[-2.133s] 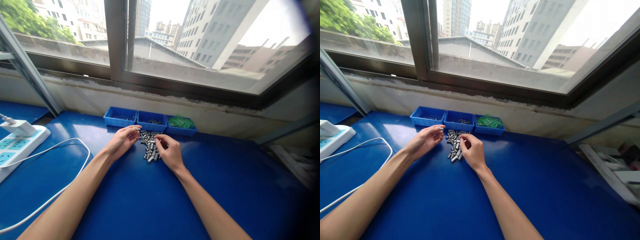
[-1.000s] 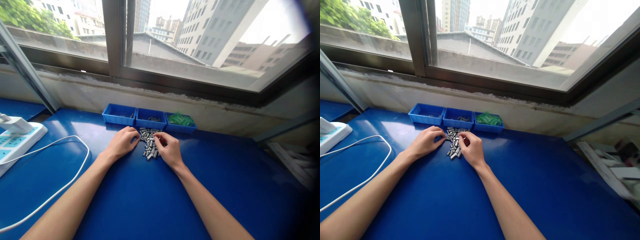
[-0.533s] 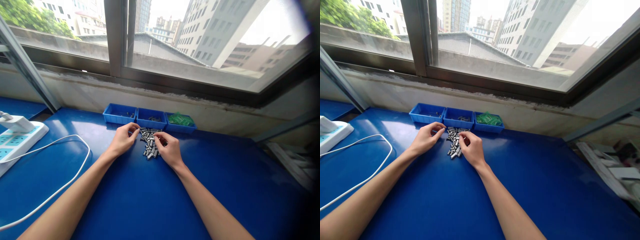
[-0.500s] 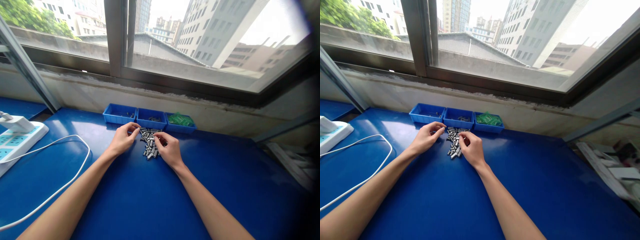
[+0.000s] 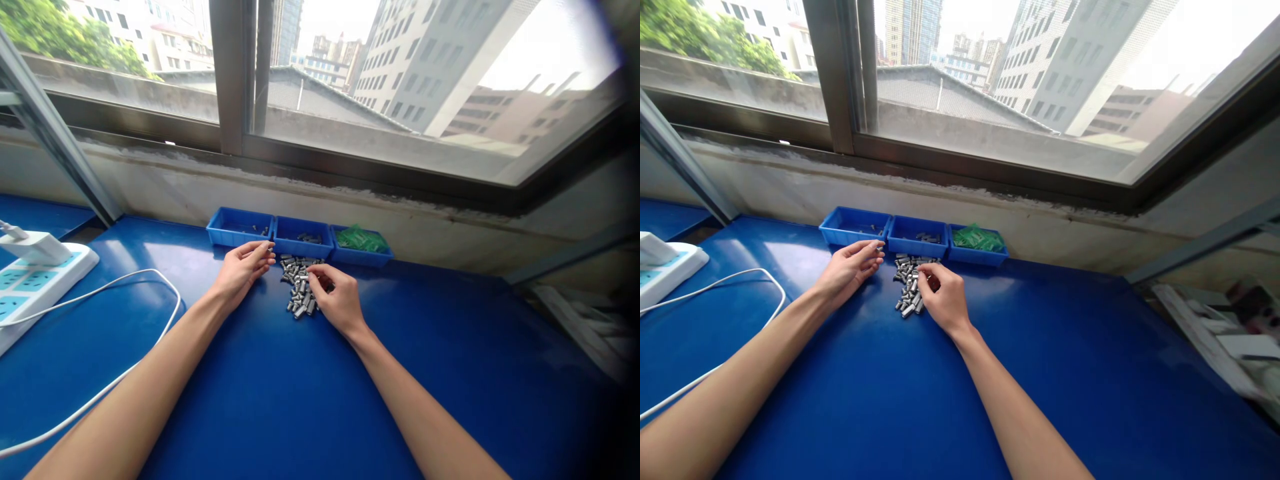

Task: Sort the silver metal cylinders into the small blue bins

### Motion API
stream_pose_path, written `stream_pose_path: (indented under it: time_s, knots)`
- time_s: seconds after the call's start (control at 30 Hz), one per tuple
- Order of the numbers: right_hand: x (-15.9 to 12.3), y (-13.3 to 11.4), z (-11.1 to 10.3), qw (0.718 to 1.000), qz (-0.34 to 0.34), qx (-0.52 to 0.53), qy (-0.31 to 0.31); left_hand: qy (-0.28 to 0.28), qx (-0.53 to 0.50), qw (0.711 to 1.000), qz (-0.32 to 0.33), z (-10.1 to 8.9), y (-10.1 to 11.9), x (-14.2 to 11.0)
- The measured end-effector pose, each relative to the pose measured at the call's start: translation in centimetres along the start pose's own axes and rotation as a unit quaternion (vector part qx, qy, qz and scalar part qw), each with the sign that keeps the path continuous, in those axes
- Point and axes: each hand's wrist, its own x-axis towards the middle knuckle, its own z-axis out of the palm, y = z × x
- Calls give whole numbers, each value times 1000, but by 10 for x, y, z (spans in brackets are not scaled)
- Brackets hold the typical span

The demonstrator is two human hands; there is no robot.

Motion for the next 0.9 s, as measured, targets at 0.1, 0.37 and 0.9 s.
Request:
stream_pose_path:
  time_s: [0.1,0.37,0.9]
  knots:
    - [0,0,0,1000,0,1,-1,55,-25,998,31,-2,2,6]
    - [0,0,0,1000,1,6,-5,123,-66,982,128,-3,13,17]
    - [0,0,1,1000,5,4,-12,-133,445,835,295,-8,-6,3]
